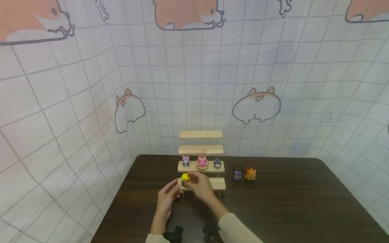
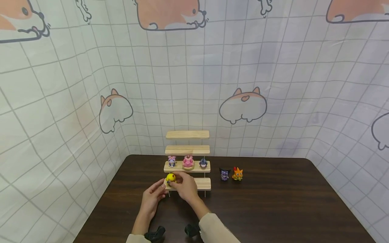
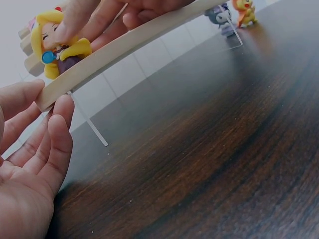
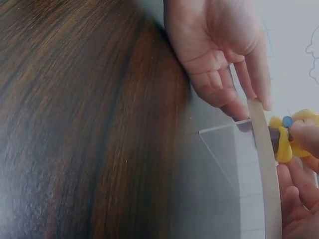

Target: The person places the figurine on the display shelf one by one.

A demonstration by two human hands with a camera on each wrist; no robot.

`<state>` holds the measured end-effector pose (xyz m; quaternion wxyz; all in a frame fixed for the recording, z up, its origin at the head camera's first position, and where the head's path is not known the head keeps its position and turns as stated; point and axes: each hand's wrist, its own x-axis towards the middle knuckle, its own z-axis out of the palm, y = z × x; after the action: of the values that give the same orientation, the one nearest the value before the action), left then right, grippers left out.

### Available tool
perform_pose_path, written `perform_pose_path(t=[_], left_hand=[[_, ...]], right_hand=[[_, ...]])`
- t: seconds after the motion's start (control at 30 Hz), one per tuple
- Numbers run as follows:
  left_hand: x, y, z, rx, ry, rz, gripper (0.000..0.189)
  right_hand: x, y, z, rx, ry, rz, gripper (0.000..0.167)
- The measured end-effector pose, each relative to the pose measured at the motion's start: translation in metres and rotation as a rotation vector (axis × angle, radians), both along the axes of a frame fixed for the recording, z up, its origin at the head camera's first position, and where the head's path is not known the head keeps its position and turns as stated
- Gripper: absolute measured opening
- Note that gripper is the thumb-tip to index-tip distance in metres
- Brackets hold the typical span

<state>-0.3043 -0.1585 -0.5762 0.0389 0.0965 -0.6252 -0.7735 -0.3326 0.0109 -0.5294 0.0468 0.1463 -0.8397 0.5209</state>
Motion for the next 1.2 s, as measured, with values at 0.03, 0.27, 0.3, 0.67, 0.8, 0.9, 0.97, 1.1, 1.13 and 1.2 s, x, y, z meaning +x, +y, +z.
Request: perform_pose_path(t=[0.03,0.27,0.3,0.67,0.8,0.9,0.97,1.1,1.13,1.2], left_hand=[[0.000,0.000,0.000,-0.001,-0.001,0.001,0.048],[0.001,0.000,0.000,-0.018,-0.014,0.000,0.047],[0.001,0.000,0.000,-0.018,-0.016,0.000,0.047],[0.000,0.001,-0.001,-0.012,-0.013,0.009,0.047],[0.000,0.001,0.000,-0.013,-0.012,0.015,0.047],[0.000,0.001,-0.001,-0.003,-0.007,0.017,0.046],[-0.001,0.001,-0.002,0.000,0.003,0.013,0.047],[-0.002,0.001,-0.002,0.006,0.007,0.014,0.046],[-0.002,0.001,-0.003,0.000,0.008,0.014,0.047],[-0.002,0.001,-0.003,-0.002,-0.001,0.017,0.047]], right_hand=[[0.000,0.001,-0.001,-0.010,-0.002,0.005,0.040],[0.003,0.017,-0.004,-0.021,0.016,0.055,0.032],[0.003,0.020,-0.004,-0.022,0.019,0.063,0.031],[0.015,0.066,0.001,0.030,-0.018,0.162,0.024],[0.021,0.085,0.004,0.036,-0.033,0.181,0.026],[0.026,0.101,0.005,0.016,-0.045,0.178,0.026],[0.027,0.112,0.005,0.005,-0.046,0.173,0.026],[0.028,0.136,0.003,-0.017,-0.044,0.145,0.026],[0.028,0.141,0.002,-0.016,-0.041,0.127,0.026],[0.028,0.152,0.001,-0.019,-0.045,0.086,0.025]])
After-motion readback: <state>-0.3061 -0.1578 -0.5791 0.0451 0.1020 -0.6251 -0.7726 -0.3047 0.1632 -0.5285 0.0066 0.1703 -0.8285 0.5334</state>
